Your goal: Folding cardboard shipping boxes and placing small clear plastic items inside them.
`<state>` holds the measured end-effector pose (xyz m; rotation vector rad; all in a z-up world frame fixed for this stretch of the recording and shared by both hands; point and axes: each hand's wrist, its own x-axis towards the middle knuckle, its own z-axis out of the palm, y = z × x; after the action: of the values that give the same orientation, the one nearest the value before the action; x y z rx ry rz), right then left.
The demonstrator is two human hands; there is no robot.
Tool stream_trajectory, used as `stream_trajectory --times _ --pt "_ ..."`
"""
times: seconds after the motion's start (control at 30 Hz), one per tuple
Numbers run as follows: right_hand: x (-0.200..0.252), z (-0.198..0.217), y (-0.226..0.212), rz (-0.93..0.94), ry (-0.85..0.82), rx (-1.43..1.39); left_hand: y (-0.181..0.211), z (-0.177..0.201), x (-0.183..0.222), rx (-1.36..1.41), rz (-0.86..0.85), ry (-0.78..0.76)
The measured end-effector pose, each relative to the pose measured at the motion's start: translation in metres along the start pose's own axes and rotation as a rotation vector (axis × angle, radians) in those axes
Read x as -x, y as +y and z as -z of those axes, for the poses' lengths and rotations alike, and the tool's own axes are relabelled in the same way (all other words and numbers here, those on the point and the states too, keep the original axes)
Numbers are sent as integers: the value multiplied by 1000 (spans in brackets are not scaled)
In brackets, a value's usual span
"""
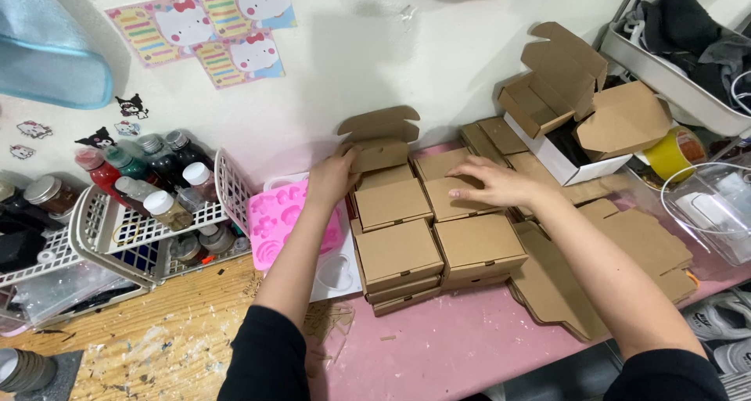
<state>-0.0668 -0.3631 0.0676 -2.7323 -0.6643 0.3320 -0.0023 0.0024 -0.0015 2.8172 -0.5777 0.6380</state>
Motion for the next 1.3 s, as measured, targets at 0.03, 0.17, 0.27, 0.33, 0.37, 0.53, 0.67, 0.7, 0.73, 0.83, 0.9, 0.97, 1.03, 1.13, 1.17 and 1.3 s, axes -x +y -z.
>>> stream_trajectory --times 0.03,0.17,0.27,0.33,0.37,0.53,0.67,0.7,0.73,0.83,0.9,0.97,1.03,1.13,1.17,1.3 --pt "-1 -4 3 2 -2 -1 7 12 8 -1 2 -2" --pt "-2 -18 18 17 60 -62 22 34 42 84 -134 163" --pt "-6 -25 30 67 108 -89 17 36 56 68 -239 128" --pt "-5 -28 34 74 108 -100 14 36 62 60 -293 84" --pt "-5 -28 34 68 125 -138 12 35 64 119 -297 60" --pt "34 -8 8 -53 208 -170 22 43 83 376 -209 72" --pt "96 -3 -13 151 329 -203 73 102 121 670 -283 -17" --pt "114 -5 -16 203 290 -148 92 125 132 740 -388 -141" --pt "119 -13 -24 201 292 -145 104 127 133 741 -392 -138" --pt "135 -41 -43 -32 176 -54 124 126 142 215 -611 -145" --pt "138 -53 -47 -27 338 -281 115 115 141 112 -458 -237" --pt "146 -65 -42 -33 390 -287 118 110 147 129 -423 -236" --pt "162 -70 -42 -42 446 -291 123 111 152 146 -391 -235" --pt "192 -100 -35 -137 668 -455 130 115 167 126 -331 -141" --pt "196 -126 -17 -187 707 -199 130 112 174 154 -265 -113" --pt "200 -158 -58 -564 611 262 138 115 195 236 -72 -96"
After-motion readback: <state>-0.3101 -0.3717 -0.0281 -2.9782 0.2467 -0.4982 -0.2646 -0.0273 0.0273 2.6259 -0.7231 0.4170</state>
